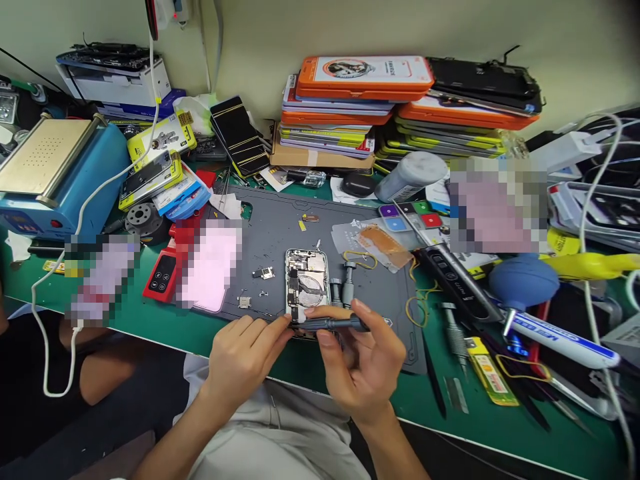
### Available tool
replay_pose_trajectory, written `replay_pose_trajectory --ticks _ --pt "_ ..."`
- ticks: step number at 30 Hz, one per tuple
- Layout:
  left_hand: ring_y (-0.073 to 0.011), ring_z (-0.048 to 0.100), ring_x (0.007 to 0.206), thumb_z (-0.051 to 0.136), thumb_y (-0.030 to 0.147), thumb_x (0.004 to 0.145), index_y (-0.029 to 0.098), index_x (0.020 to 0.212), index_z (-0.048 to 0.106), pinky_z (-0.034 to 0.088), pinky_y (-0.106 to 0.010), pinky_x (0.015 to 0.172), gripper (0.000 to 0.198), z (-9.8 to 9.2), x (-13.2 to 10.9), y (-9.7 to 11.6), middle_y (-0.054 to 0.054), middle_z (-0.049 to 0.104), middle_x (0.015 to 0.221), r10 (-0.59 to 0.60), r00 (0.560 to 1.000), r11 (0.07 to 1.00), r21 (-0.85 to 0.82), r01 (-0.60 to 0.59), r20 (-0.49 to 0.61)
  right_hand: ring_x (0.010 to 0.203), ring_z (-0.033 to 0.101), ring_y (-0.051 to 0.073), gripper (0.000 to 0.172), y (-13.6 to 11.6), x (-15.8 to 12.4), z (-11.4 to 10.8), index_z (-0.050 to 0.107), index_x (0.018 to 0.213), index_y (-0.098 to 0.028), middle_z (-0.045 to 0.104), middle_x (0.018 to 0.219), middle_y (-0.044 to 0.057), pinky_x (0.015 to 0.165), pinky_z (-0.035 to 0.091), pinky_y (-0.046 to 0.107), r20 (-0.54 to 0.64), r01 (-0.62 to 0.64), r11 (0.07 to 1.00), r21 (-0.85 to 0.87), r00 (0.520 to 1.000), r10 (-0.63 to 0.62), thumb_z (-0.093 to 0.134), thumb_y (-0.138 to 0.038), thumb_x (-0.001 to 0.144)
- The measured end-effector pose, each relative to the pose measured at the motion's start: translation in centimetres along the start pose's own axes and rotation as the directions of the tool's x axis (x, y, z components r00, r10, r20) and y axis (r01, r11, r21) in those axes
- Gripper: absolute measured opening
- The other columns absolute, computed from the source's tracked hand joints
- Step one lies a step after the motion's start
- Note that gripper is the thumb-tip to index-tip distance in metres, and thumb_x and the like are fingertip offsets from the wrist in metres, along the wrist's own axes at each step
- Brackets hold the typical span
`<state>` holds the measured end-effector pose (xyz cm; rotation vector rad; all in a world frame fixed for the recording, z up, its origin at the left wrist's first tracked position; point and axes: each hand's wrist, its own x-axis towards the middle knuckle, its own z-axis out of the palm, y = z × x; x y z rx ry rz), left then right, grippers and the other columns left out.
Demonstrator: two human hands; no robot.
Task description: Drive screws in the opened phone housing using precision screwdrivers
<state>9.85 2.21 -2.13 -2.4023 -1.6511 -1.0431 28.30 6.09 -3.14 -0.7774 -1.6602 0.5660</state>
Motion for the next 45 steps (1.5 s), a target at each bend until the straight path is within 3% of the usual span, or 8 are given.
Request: replay_pose_trajectory --ticks 3,9,14,20,26,32,41,45 --pt "-0.0157 0.060 0.064 0.067 0.020 0.113 0.019 0.114 0.073 0.044 -0.034 0.062 0.006 -0.2 -0.1 -0.1 0.002 0.075 0.078 -0.009 1.000 0.999 -0.038 0.009 0.007 0.097 0.084 0.023 0.074 -0.2 0.2 -0.1 0.042 0.169 -0.029 0.080 0.115 0.009 0.079 0.076 0.041 0.041 0.038 0.999 0.038 0.998 -0.040 0.062 -0.003 0.103" --pt "-0.0163 0.066 0.071 0.069 0.014 0.110 0.018 0.116 0.069 0.048 -0.033 0.068 0.007 -0.1 -0.1 -0.4 0.000 0.079 0.087 0.000 1.000 0.996 -0.089 0.000 0.004 0.089 0.081 0.021 0.067 0.6 0.0 -0.9 0.045 0.166 -0.029 0.077 0.109 0.008 0.070 0.073 0.036 -0.101 0.027 0.990 -0.139 0.994 -0.041 0.063 -0.008 0.105" --pt "-0.0160 0.056 0.064 0.058 0.017 0.115 0.021 0.099 0.060 0.044 -0.032 0.062 0.017 0.1 0.3 -0.5 0.002 0.069 0.076 0.012 1.000 0.998 -0.059 -0.013 -0.017 0.094 0.081 0.022 0.069 1.2 -0.8 -1.0 0.043 0.167 -0.023 0.079 0.111 0.012 0.072 0.072 0.034 -0.003 0.077 0.968 -0.239 0.997 -0.080 0.064 -0.006 0.103" --pt "-0.0155 0.048 0.057 0.054 0.019 0.115 0.025 0.087 0.051 0.037 -0.033 0.057 0.029 0.2 0.5 -0.4 0.005 0.055 0.065 0.017 1.000 1.000 -0.025 -0.018 -0.016 0.097 0.083 0.023 0.071 1.2 -1.0 -0.8 0.041 0.167 -0.023 0.080 0.114 0.013 0.072 0.073 0.035 0.004 0.059 0.971 -0.232 0.998 -0.059 0.064 -0.005 0.102" --pt "-0.0158 0.048 0.056 0.054 0.017 0.114 0.026 0.086 0.050 0.035 -0.033 0.057 0.029 0.3 0.6 -0.3 0.005 0.054 0.064 0.010 1.000 0.999 -0.032 -0.011 -0.019 0.092 0.083 0.023 0.071 1.0 -0.8 -1.1 0.042 0.167 -0.023 0.081 0.111 0.012 0.070 0.073 0.035 0.027 0.069 0.962 -0.264 0.998 -0.065 0.063 -0.006 0.102" --pt "-0.0159 0.047 0.057 0.053 0.017 0.114 0.026 0.085 0.051 0.035 -0.034 0.057 0.031 0.4 0.5 -0.2 0.005 0.055 0.064 -0.003 1.000 0.999 -0.048 0.002 -0.017 0.082 0.082 0.022 0.066 0.6 0.2 -1.5 0.044 0.166 -0.024 0.083 0.097 0.007 0.065 0.070 0.033 0.164 0.224 0.911 -0.345 0.971 -0.176 0.059 -0.007 0.104" --pt "-0.0160 0.051 0.058 0.051 0.020 0.113 0.025 0.078 0.054 0.038 -0.035 0.058 0.035 0.4 0.1 0.4 0.003 0.058 0.063 -0.027 1.000 1.000 0.002 0.027 0.004 0.076 0.086 0.021 0.041 1.3 -0.4 -2.2 0.063 0.135 -0.025 0.087 0.094 0.004 0.064 0.070 0.028 0.189 0.192 0.905 -0.379 0.974 -0.127 0.081 -0.015 0.100" --pt "-0.0151 0.052 0.057 0.052 0.019 0.111 0.025 0.078 0.054 0.038 -0.035 0.058 0.034 0.2 0.1 0.5 0.003 0.058 0.063 -0.036 0.999 0.999 0.022 0.036 0.004 0.077 0.087 0.021 0.051 1.1 -0.4 -2.0 0.061 0.141 -0.026 0.088 0.099 0.005 0.067 0.072 0.030 0.160 0.166 0.931 -0.325 0.980 -0.119 0.079 -0.007 0.097"
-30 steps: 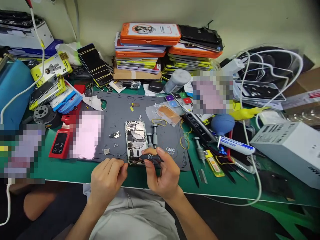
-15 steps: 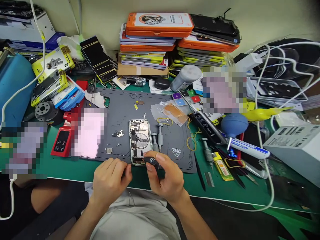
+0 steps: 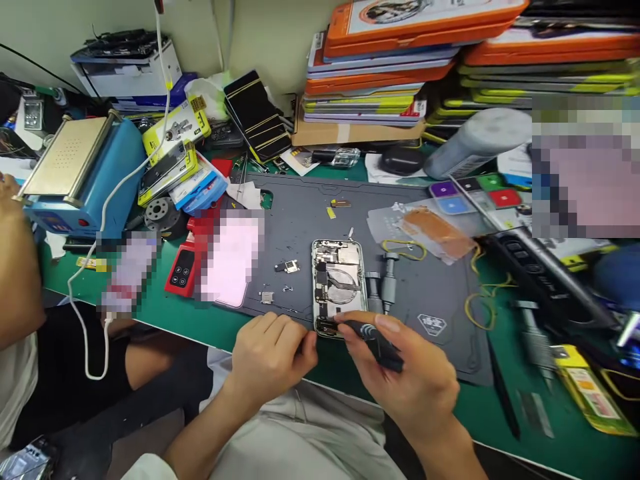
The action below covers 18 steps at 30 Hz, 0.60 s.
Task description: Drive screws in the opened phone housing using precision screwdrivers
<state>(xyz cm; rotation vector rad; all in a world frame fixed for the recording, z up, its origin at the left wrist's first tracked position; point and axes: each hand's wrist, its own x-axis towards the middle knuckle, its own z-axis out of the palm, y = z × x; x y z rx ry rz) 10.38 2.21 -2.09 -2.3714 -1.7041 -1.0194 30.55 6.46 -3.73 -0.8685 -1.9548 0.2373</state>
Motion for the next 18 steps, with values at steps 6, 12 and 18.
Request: replay_pose_trajectory --ticks 6,12,18 --pt "-0.0151 0.053 0.058 0.053 0.018 0.111 0.025 0.081 0.055 0.038 -0.034 0.059 0.032 -0.06 -0.04 -0.21 0.003 0.059 0.064 0.011 1.000 1.000 -0.027 -0.010 0.016 0.112 0.086 0.026 0.056 -0.33 -0.15 0.28 0.057 0.147 -0.027 0.081 0.139 0.016 0.076 0.077 0.038 -0.025 0.035 0.999 0.030 0.999 -0.034 0.071 -0.007 0.097" --pt "-0.0158 0.052 0.058 0.051 0.019 0.114 0.025 0.081 0.054 0.037 -0.035 0.058 0.033 -0.01 0.03 -0.24 0.003 0.059 0.064 0.008 1.000 1.000 -0.031 -0.008 0.006 0.118 0.084 0.030 0.061 -0.16 -0.55 0.36 0.053 0.156 -0.025 0.077 0.140 0.018 0.080 0.078 0.046 -0.054 0.004 0.995 0.099 0.999 0.001 0.064 -0.008 0.099" --pt "-0.0152 0.056 0.058 0.055 0.018 0.112 0.024 0.086 0.057 0.040 -0.033 0.057 0.027 -0.20 0.16 -0.29 0.004 0.062 0.066 0.010 1.000 0.998 -0.061 -0.012 -0.023 0.104 0.085 0.024 0.054 -0.26 -0.20 0.38 0.055 0.153 -0.027 0.081 0.131 0.015 0.075 0.076 0.039 -0.068 0.035 0.999 0.038 0.997 -0.033 0.058 -0.009 0.103"
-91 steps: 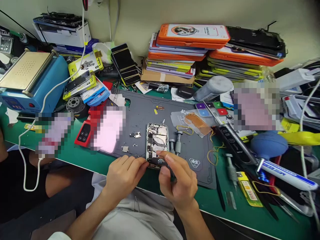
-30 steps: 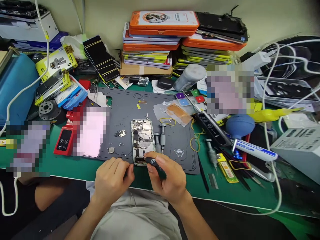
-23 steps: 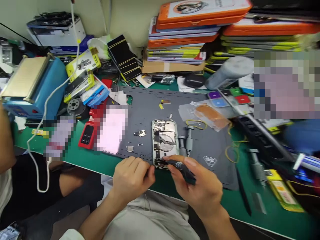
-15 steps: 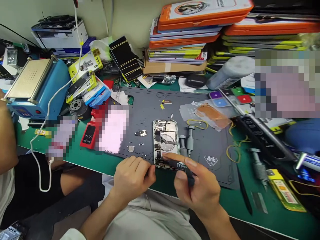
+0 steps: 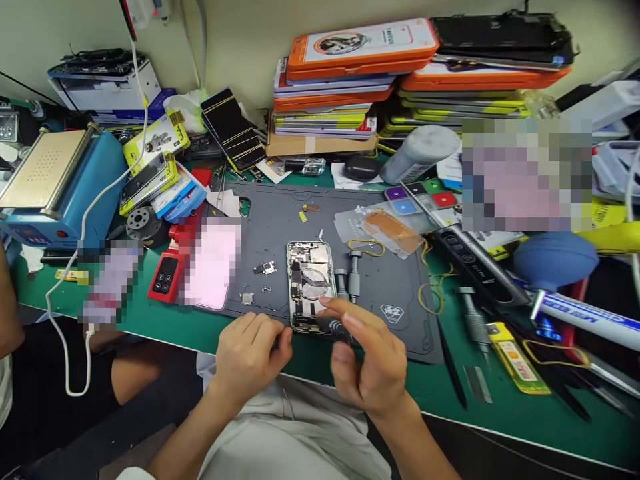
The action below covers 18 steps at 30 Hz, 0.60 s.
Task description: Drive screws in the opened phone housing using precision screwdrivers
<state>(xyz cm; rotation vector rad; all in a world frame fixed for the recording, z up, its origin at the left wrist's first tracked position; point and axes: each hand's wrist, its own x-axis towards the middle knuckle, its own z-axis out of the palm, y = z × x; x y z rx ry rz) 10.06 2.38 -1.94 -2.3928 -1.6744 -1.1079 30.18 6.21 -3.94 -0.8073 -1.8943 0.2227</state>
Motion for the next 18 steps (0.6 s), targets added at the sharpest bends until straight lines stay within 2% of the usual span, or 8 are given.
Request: replay_pose_trajectory --ticks 4,8,12,14,18 --pt "-0.0148 0.063 0.061 0.063 0.021 0.112 0.023 0.096 0.063 0.046 -0.032 0.059 0.016 -0.2 0.1 -0.1 0.003 0.069 0.072 -0.002 1.000 0.999 -0.044 0.002 0.004 0.101 0.085 0.024 0.057 -0.1 0.3 0.2 0.053 0.156 -0.028 0.083 0.126 0.013 0.073 0.075 0.036 -0.015 -0.002 1.000 -0.027 1.000 0.001 0.064 -0.012 0.102" --pt "-0.0157 0.076 0.078 0.068 0.017 0.110 0.022 0.111 0.070 0.058 -0.030 0.072 0.005 -0.4 0.2 -0.3 -0.001 0.083 0.092 0.000 1.000 0.996 -0.093 0.001 0.017 0.097 0.085 0.025 0.060 -0.1 0.5 0.5 0.050 0.158 -0.028 0.083 0.114 0.010 0.077 0.076 0.039 -0.052 -0.051 0.999 -0.010 0.997 0.051 0.068 -0.014 0.103" --pt "-0.0165 0.079 0.085 0.070 0.016 0.110 0.022 0.116 0.077 0.061 -0.030 0.077 0.011 -0.8 0.5 -0.3 -0.003 0.085 0.100 0.015 1.000 0.996 -0.093 -0.014 0.016 0.089 0.083 0.019 0.066 -0.4 0.6 0.6 0.044 0.162 -0.027 0.079 0.110 0.007 0.068 0.074 0.030 -0.146 -0.182 0.965 0.188 0.967 0.211 0.065 -0.007 0.103" --pt "-0.0162 0.079 0.084 0.071 0.016 0.109 0.022 0.118 0.079 0.061 -0.029 0.077 0.014 -0.9 0.7 -0.2 -0.002 0.085 0.100 0.011 1.000 0.997 -0.083 -0.009 0.025 0.090 0.082 0.018 0.067 -0.5 0.6 0.5 0.042 0.163 -0.028 0.077 0.112 0.007 0.064 0.073 0.028 -0.168 -0.200 0.936 0.290 0.952 0.256 0.063 -0.006 0.104" --pt "-0.0155 0.078 0.082 0.071 0.020 0.110 0.022 0.115 0.081 0.061 -0.029 0.077 0.012 -1.0 1.1 0.4 -0.001 0.085 0.098 -0.008 0.999 0.996 -0.085 0.013 0.050 0.097 0.084 0.021 0.068 -0.7 0.4 0.4 0.039 0.164 -0.029 0.079 0.115 0.009 0.070 0.075 0.032 -0.108 -0.139 0.934 0.329 0.977 0.184 0.063 -0.006 0.104"
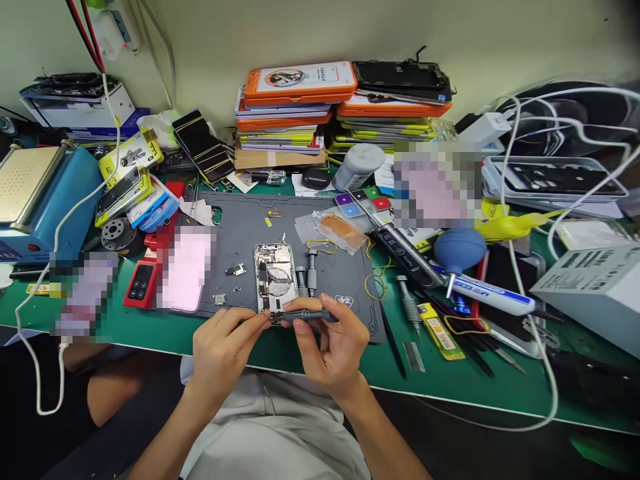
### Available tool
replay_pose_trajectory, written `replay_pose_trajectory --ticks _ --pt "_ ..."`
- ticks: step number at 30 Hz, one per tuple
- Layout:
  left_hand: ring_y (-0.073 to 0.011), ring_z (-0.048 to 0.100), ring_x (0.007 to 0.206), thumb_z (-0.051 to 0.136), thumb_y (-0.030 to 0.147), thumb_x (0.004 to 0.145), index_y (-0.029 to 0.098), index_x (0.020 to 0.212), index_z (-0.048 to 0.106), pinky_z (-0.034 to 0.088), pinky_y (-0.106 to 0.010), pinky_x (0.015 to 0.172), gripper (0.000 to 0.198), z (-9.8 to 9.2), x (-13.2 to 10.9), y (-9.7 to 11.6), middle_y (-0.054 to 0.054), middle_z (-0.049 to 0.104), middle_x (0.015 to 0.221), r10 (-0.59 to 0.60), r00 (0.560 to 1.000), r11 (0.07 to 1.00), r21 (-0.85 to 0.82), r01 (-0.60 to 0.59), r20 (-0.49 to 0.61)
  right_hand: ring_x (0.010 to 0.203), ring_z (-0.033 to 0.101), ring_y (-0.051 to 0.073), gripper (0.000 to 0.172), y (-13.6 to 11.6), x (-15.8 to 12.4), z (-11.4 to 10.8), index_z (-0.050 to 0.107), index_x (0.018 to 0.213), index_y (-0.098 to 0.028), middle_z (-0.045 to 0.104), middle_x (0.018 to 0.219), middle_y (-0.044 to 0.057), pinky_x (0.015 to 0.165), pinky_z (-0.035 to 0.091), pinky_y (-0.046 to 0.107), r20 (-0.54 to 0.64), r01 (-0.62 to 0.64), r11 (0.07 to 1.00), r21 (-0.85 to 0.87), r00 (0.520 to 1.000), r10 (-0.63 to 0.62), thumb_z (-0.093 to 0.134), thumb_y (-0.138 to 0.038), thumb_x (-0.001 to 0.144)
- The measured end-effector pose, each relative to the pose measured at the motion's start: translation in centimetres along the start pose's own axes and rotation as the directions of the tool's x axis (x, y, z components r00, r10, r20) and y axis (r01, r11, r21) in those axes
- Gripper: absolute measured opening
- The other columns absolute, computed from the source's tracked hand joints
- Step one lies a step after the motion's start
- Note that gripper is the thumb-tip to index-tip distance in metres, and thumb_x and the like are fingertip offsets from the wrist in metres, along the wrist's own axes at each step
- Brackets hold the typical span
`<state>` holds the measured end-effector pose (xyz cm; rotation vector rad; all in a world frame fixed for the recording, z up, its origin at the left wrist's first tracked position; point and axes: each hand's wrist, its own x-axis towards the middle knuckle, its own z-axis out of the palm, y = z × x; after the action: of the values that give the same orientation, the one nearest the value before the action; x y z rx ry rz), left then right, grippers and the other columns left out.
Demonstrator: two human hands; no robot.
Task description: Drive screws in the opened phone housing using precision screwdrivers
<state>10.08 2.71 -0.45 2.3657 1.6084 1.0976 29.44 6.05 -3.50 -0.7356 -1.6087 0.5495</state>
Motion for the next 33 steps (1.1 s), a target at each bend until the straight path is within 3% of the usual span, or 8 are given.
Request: replay_pose_trajectory --ticks 4,8,13,16,20,24,28,33 --pt "-0.0155 0.078 0.085 0.068 0.022 0.112 0.021 0.112 0.080 0.061 -0.028 0.080 0.012 0.6 0.0 0.6 -0.001 0.084 0.099 -0.036 0.999 0.999 -0.024 0.036 0.014 0.093 0.084 0.019 0.072 0.0 -0.1 -0.1 0.039 0.166 -0.029 0.080 0.118 0.009 0.074 0.075 0.034 0.037 0.004 0.999 0.054 0.999 -0.006 0.062 -0.003 0.104" --pt "-0.0161 0.078 0.087 0.067 0.022 0.113 0.021 0.109 0.077 0.061 -0.028 0.081 0.011 0.4 -0.1 1.0 -0.001 0.083 0.098 -0.059 0.998 0.998 0.011 0.059 0.019 0.088 0.084 0.018 0.069 -0.3 0.1 -0.2 0.045 0.163 -0.030 0.082 0.117 0.008 0.072 0.075 0.033 -0.052 -0.026 0.990 0.138 0.998 0.033 0.064 -0.002 0.103" --pt "-0.0163 0.076 0.091 0.073 0.019 0.108 0.022 0.108 0.074 0.059 -0.028 0.089 0.004 -2.8 1.5 0.0 -0.001 0.081 0.100 -0.072 0.995 0.990 0.115 0.080 -0.066 0.086 0.081 0.018 0.065 -0.7 0.6 -0.5 0.050 0.157 -0.034 0.081 0.110 0.003 0.058 0.070 0.027 -0.304 -0.062 0.993 0.099 0.949 0.089 0.067 -0.006 0.102" --pt "-0.0191 0.073 0.094 0.076 0.022 0.107 0.024 0.106 0.073 0.055 -0.032 0.087 0.004 -4.5 3.8 -1.6 -0.001 0.080 0.100 -0.115 0.986 0.966 0.219 0.140 -0.124 0.086 0.080 0.018 0.064 -0.8 0.8 -0.7 0.052 0.156 -0.035 0.079 0.109 0.003 0.056 0.069 0.026 -0.374 -0.098 0.990 0.104 0.918 0.130 0.066 -0.006 0.102" --pt "-0.0231 0.069 0.094 0.075 0.022 0.107 0.023 0.105 0.075 0.052 -0.038 0.088 0.002 -4.4 6.8 -3.4 -0.001 0.080 0.101 -0.117 0.992 0.950 0.297 0.099 0.046 0.087 0.080 0.018 0.064 -0.9 0.9 -0.8 0.050 0.158 -0.035 0.077 0.110 0.004 0.057 0.069 0.026 -0.346 -0.115 0.987 0.108 0.927 0.146 0.065 -0.006 0.103" --pt "-0.0264 0.066 0.097 0.072 0.022 0.108 0.022 0.106 0.078 0.049 -0.041 0.088 0.007 -3.3 7.4 -3.2 -0.004 0.079 0.103 -0.036 0.984 0.929 0.369 -0.031 0.174 0.087 0.080 0.017 0.064 -0.9 0.9 -0.7 0.049 0.159 -0.035 0.076 0.111 0.005 0.058 0.071 0.026 -0.309 -0.087 0.993 0.084 0.945 0.109 0.064 -0.007 0.104" --pt "-0.0267 0.063 0.095 0.069 0.026 0.110 0.023 0.108 0.080 0.046 -0.042 0.085 0.011 -3.1 6.8 -2.7 -0.004 0.079 0.105 0.026 0.981 0.907 0.407 -0.104 0.192 0.094 0.082 0.019 0.065 -0.9 0.9 -0.7 0.046 0.161 -0.036 0.074 0.110 0.005 0.060 0.071 0.026 -0.284 -0.130 0.985 0.111 0.946 0.157 0.063 -0.007 0.105" --pt "-0.0296 0.063 0.097 0.070 0.029 0.110 0.023 0.107 0.081 0.044 -0.045 0.083 0.013 -2.9 8.1 -4.2 -0.007 0.079 0.104 -0.017 0.985 0.846 0.528 -0.077 0.169 0.098 0.082 0.019 0.066 -1.0 0.8 -0.7 0.047 0.162 -0.036 0.074 0.114 0.005 0.063 0.071 0.025 -0.273 -0.122 0.983 0.135 0.949 0.155 0.062 -0.005 0.105"
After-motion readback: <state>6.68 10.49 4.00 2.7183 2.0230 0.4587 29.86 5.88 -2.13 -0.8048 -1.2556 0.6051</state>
